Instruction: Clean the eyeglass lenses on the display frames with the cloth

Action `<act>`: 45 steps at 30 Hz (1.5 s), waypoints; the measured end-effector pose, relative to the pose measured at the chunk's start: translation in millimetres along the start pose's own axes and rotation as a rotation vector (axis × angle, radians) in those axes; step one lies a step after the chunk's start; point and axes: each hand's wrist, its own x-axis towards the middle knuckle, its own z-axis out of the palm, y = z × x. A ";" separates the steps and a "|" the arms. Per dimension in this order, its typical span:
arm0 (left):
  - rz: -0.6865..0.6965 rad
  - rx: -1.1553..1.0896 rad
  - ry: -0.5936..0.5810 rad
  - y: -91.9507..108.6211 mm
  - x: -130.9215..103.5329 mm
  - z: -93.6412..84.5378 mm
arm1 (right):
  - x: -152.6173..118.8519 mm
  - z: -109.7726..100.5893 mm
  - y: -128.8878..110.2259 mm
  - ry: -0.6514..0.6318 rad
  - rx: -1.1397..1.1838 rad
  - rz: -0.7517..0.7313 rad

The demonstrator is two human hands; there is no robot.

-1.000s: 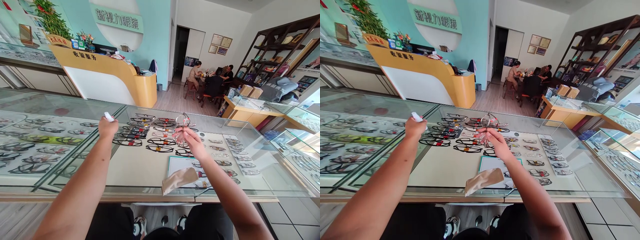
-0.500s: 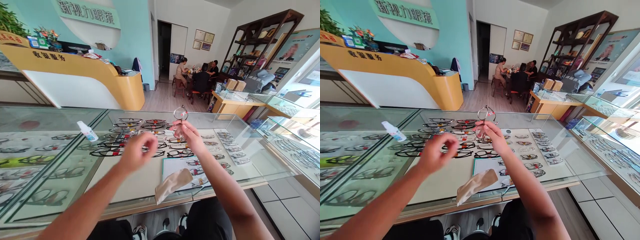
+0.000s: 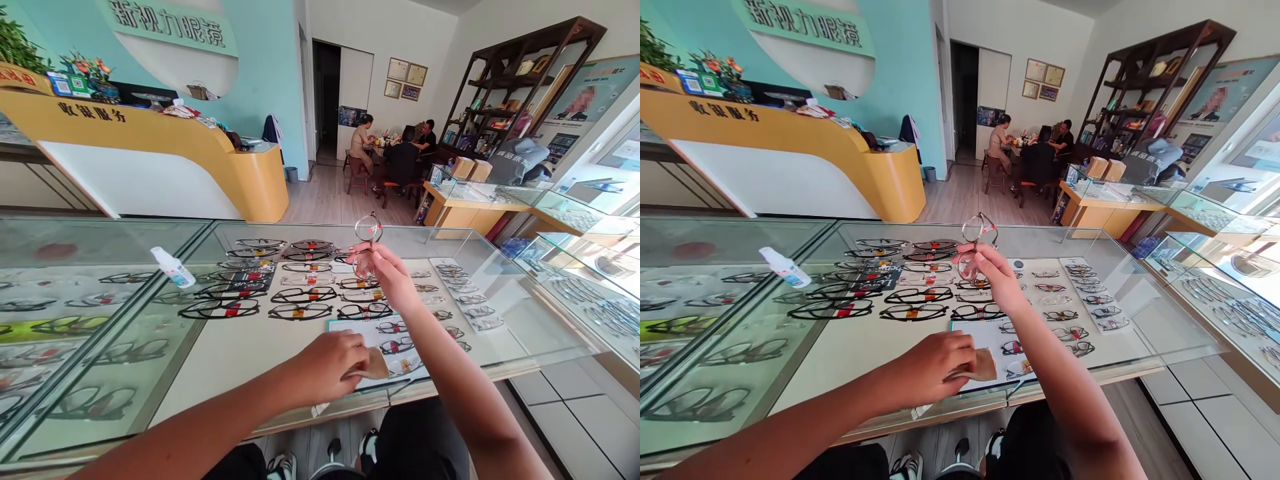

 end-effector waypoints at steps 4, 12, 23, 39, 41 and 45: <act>-0.138 -0.241 0.090 -1.8 -0.2 -13.6 | 1.4 -4.5 2.2 0.045 -0.022 0.003; -0.378 -1.234 0.241 -31.2 4.7 -38.7 | 5.6 -13.9 3.5 0.082 -0.031 -0.023; -0.452 -1.510 0.658 -51.0 9.4 -49.5 | 3.1 -10.9 4.1 0.054 -0.035 -0.007; -0.355 -1.537 0.722 -44.7 9.8 -54.0 | -4.9 4.7 12.1 -0.082 -0.042 0.107; -0.336 -1.522 0.724 -45.6 10.6 -53.7 | -5.1 4.8 12.2 -0.078 -0.052 0.121; -0.310 -1.462 0.754 -47.3 11.3 -52.9 | -6.0 5.7 13.3 -0.087 -0.050 0.123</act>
